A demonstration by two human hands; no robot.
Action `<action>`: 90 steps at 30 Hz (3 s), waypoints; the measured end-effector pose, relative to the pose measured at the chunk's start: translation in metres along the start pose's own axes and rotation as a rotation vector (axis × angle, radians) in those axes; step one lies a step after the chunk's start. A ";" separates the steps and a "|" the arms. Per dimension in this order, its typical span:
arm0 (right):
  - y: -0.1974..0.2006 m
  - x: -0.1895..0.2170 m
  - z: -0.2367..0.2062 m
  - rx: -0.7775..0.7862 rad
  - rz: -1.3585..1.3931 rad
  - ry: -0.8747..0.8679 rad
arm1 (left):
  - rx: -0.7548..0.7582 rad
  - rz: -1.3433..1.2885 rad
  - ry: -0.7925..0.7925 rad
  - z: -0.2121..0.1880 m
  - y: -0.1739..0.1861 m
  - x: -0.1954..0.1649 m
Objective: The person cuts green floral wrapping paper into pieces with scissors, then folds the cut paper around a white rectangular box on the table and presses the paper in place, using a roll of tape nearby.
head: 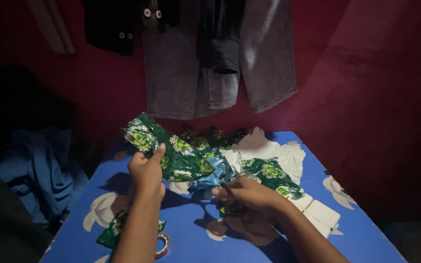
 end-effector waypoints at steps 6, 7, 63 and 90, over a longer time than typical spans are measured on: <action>0.000 0.002 -0.003 -0.013 0.059 -0.007 | 0.025 -0.004 0.037 0.001 -0.003 0.004; -0.001 0.004 -0.003 -0.023 0.070 0.007 | 0.033 0.013 0.056 0.001 -0.004 0.006; 0.030 0.042 -0.028 -0.056 -0.261 0.835 | 1.015 -0.436 0.611 -0.048 -0.029 0.025; 0.095 0.043 -0.050 -0.901 -0.510 0.351 | 0.543 0.218 0.471 -0.014 -0.022 0.040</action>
Point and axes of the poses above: each hand's wrist, its own z-axis towards the middle knuckle, its own y-axis out of the back of the hand, x = y × z, the point moved 3 cm from there along z, towards the middle knuckle, and after that the axes turned 5 degrees about y, right-handed, at the moved point
